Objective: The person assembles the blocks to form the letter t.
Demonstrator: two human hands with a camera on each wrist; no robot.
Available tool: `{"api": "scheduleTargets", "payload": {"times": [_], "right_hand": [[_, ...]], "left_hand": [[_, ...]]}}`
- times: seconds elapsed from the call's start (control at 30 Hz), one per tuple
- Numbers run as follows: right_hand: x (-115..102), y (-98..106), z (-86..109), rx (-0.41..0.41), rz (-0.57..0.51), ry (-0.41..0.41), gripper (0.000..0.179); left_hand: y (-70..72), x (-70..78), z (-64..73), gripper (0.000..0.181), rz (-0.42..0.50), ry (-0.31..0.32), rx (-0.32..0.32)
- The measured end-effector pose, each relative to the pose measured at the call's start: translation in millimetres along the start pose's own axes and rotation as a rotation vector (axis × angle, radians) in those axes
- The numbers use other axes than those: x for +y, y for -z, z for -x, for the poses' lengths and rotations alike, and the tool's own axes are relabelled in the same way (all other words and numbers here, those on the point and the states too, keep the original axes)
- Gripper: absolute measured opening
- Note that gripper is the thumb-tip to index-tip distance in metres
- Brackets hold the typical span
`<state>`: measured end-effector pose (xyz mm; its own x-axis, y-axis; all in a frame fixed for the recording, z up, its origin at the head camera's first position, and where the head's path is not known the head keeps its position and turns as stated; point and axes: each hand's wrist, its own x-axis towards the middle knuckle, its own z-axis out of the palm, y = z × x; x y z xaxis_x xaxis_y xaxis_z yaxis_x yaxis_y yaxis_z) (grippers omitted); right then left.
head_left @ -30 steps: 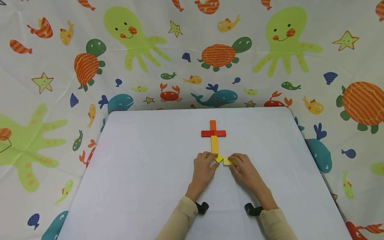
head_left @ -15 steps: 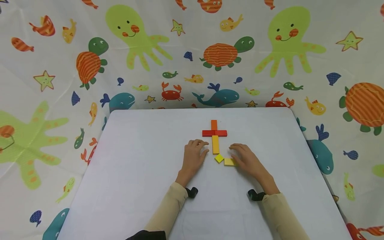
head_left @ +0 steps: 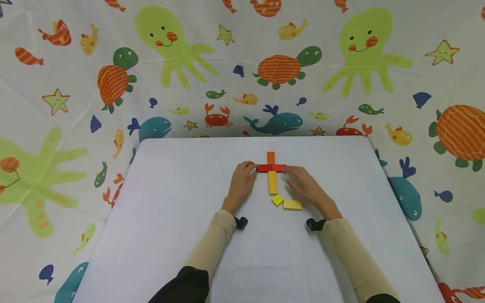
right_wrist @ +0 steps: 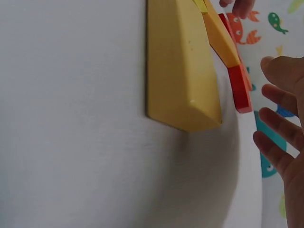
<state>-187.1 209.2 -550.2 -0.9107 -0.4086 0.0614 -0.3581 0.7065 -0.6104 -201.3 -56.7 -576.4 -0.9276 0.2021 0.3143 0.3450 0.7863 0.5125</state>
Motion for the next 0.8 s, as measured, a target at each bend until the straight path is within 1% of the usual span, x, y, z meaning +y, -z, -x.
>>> {"api": "scheduleTargets", "payload": {"times": [0.17, 0.33, 0.6, 0.8], "right_hand": [[3.4, 0.6, -14.1, -0.014, 0.042, -0.006, 0.041], [6.2, -1.1, -21.3, -0.049, 0.065, -0.039, 0.043], [10.4, -3.3, -24.5, -0.095, 0.076, -0.077, 0.045], [10.8, -3.2, -24.2, -0.117, 0.072, -0.098, 0.045]], "left_hand": [[-4.1, -4.0, -10.2, 0.033, 0.028, 0.007, -0.056], [-5.9, -4.3, -14.4, 0.031, 0.047, 0.026, -0.1], [-8.1, -1.9, -16.8, 0.029, 0.035, 0.054, -0.134], [-7.8, 0.0, -16.5, 0.028, 0.063, 0.049, -0.135]]}}
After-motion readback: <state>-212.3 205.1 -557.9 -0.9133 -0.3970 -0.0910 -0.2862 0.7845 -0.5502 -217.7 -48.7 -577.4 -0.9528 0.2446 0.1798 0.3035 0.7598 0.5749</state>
